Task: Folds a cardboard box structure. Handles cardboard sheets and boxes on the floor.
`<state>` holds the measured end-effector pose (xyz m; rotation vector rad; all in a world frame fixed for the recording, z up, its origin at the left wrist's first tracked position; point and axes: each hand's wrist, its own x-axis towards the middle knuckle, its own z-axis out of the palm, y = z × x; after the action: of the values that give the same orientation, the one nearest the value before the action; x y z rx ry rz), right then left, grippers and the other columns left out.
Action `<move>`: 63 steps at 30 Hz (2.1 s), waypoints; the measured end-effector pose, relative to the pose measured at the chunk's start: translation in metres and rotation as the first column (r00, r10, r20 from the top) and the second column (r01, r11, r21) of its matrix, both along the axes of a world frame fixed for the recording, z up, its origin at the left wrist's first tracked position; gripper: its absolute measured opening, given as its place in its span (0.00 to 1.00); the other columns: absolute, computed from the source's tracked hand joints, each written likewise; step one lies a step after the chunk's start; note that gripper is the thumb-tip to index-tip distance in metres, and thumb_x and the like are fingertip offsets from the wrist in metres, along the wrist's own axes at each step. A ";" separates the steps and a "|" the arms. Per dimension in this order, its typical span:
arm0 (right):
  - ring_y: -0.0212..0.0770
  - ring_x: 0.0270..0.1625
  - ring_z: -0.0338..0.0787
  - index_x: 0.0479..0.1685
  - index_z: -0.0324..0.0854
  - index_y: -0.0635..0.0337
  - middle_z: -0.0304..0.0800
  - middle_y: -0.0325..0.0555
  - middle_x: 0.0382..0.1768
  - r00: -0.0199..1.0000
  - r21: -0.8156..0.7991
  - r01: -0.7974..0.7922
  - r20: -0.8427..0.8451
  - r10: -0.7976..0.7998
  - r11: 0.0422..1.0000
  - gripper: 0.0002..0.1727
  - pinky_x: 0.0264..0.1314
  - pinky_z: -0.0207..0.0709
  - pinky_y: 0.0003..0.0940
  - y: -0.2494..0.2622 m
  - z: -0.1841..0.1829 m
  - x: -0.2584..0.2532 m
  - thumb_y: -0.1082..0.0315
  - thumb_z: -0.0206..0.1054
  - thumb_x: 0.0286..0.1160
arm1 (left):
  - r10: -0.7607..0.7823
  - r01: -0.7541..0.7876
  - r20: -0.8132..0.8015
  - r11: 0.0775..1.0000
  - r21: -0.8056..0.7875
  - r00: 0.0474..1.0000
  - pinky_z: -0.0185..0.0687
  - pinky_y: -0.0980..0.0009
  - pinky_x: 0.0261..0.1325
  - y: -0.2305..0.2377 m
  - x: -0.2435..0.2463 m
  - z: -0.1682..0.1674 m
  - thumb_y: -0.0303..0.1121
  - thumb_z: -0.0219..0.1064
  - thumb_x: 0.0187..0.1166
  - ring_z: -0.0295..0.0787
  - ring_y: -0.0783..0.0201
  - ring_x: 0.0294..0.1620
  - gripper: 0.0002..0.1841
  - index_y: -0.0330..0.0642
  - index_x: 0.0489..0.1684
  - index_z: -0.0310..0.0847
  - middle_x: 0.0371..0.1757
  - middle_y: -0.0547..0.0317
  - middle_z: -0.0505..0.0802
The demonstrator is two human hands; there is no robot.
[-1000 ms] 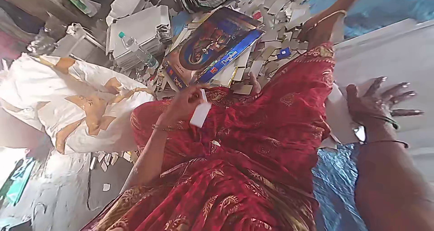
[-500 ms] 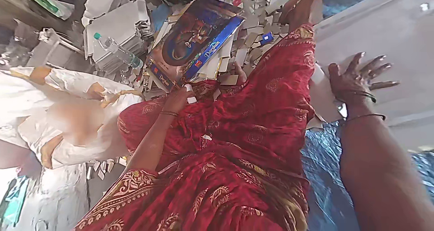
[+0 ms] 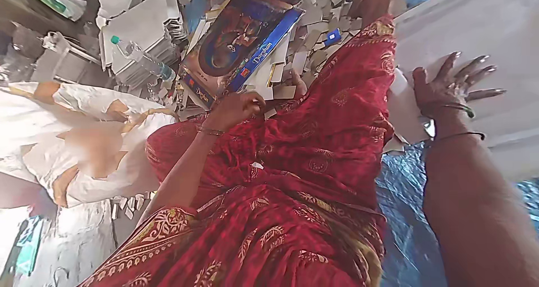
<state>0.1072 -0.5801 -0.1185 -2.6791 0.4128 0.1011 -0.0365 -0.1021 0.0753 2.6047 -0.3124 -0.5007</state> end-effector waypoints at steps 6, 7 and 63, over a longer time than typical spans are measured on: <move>0.77 0.93 0.24 0.98 0.34 0.45 0.24 0.71 0.94 1.000 0.027 -0.005 0.021 0.004 1.000 0.57 0.74 0.16 0.94 0.003 0.004 -0.003 0.19 0.35 0.73 | -0.404 0.406 -0.357 0.911 -0.072 0.842 0.78 0.45 0.71 -0.037 -0.089 -0.029 0.31 0.71 0.77 0.84 0.45 0.68 0.21 0.38 0.69 0.81 0.66 0.41 0.87; 0.78 0.93 0.25 0.98 0.35 0.46 0.25 0.71 0.94 1.000 0.028 -0.005 0.026 0.004 1.000 0.57 0.74 0.16 0.94 0.002 0.003 -0.003 0.19 0.35 0.73 | -0.399 0.426 -0.374 0.905 -0.014 0.837 0.75 0.42 0.73 -0.035 -0.102 -0.039 0.28 0.70 0.76 0.81 0.40 0.71 0.22 0.37 0.71 0.79 0.69 0.38 0.84; 0.78 0.93 0.29 0.98 0.42 0.39 0.31 0.69 0.94 0.999 -0.009 0.011 -0.049 -0.012 1.000 0.53 0.74 0.21 0.96 -0.004 0.000 0.009 0.21 0.44 0.75 | -0.081 0.087 0.121 0.995 -0.047 0.989 0.68 0.48 0.84 -0.001 0.046 -0.041 0.22 0.62 0.82 0.76 0.46 0.80 0.18 0.37 0.70 0.83 0.75 0.43 0.84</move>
<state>0.1160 -0.5838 -0.1181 -2.6872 0.4447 0.1622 0.0098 -0.1035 0.0338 2.5841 -0.4698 -0.3608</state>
